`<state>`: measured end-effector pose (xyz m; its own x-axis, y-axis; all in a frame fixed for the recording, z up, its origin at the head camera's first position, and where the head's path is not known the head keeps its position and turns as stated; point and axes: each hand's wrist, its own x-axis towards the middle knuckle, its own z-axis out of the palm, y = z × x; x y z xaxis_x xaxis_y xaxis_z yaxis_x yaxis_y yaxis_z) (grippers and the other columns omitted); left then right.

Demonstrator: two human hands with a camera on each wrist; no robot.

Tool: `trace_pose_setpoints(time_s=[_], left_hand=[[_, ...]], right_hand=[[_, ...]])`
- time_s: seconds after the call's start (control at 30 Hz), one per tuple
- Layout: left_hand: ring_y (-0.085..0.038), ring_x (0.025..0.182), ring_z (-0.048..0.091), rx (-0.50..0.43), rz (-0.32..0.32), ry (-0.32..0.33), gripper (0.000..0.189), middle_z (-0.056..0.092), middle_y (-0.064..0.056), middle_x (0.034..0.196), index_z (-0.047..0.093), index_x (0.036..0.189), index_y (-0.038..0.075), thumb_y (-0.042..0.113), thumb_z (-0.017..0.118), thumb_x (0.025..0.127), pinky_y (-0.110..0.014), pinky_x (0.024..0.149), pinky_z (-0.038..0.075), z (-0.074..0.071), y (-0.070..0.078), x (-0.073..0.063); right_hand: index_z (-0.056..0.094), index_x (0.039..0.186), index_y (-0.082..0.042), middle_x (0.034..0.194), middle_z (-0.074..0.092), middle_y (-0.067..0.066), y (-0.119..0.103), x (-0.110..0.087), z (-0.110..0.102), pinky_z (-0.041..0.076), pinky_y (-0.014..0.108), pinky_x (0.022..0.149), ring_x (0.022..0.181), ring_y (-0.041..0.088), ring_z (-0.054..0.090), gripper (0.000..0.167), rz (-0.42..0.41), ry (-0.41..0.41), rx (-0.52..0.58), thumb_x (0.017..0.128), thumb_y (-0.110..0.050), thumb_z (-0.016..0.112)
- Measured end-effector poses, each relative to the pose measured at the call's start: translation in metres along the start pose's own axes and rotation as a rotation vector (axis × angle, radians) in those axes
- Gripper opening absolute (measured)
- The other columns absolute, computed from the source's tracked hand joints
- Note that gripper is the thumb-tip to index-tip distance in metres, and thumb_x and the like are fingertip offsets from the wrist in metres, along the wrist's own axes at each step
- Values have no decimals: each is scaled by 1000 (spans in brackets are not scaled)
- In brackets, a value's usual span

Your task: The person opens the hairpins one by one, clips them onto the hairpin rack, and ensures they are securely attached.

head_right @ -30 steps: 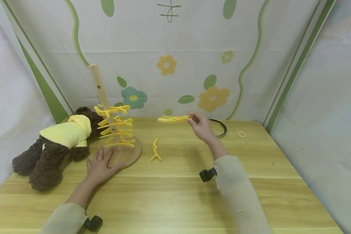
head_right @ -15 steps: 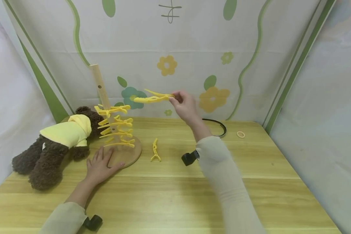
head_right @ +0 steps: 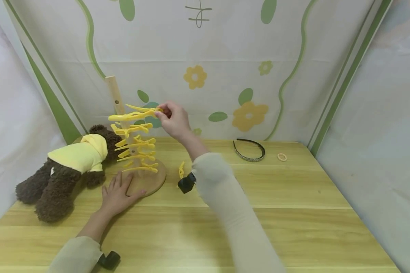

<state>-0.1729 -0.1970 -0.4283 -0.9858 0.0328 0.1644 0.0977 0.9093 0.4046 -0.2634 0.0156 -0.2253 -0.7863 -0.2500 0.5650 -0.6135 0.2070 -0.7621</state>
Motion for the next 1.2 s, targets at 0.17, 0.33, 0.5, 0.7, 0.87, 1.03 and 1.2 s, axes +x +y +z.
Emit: trace_pose_setpoints(time_s=[0.17, 0.33, 0.5, 0.7, 0.87, 1.03, 1.2], left_hand=[[-47, 121, 6, 4, 2, -1, 89, 2, -27, 138, 29, 135, 6, 67, 45, 72, -66, 85, -4, 1, 0, 1], [-46, 122, 5, 12, -3, -8, 90, 1, -27, 138, 27, 136, 6, 68, 44, 72, -66, 85, -5, 2, -1, 2], [-47, 122, 5, 11, -6, -5, 90, 1, -27, 138, 27, 136, 6, 68, 45, 72, -66, 85, -4, 1, 0, 2], [-47, 122, 5, 13, -6, -9, 90, 1, -27, 138, 27, 136, 6, 68, 44, 72, -66, 85, -4, 1, 0, 2], [-47, 121, 6, 16, -2, -5, 90, 1, -27, 138, 27, 136, 6, 67, 45, 72, -66, 84, -4, 1, -1, 2], [-47, 121, 6, 17, -4, -9, 90, 1, -27, 138, 26, 136, 6, 68, 44, 73, -66, 85, -4, 1, 0, 2], [-46, 122, 5, 21, -8, -9, 91, 0, -27, 138, 26, 136, 6, 68, 43, 72, -66, 85, -5, 2, -1, 2]], right_hand=[[59, 90, 3, 74, 56, 9, -6, 4, 16, 40, 21, 54, 62, 17, 49, 13, 4, -43, -23, 82, -8, 58], [59, 90, 2, 75, 55, 8, -8, 6, 26, 40, 20, 54, 62, 16, 49, 13, 26, -60, -44, 83, -9, 58], [59, 91, 1, 76, 56, 7, -8, 7, 33, 41, 20, 55, 64, 16, 50, 14, 66, -64, -44, 83, -10, 58], [58, 95, -1, 79, 56, 7, -10, 6, 36, 43, 19, 59, 69, 16, 53, 17, 103, -73, -58, 83, -12, 59], [57, 102, 0, 82, 57, 7, -7, 5, 35, 43, 19, 61, 72, 15, 54, 22, 116, -86, -53, 83, -12, 59], [57, 105, 0, 86, 58, 7, -6, 4, 35, 44, 19, 61, 75, 15, 54, 26, 115, -92, -49, 83, -13, 59], [53, 116, -6, 103, 55, 4, -7, 3, 31, 44, 21, 63, 86, 12, 51, 36, 138, -115, -59, 83, -21, 59]])
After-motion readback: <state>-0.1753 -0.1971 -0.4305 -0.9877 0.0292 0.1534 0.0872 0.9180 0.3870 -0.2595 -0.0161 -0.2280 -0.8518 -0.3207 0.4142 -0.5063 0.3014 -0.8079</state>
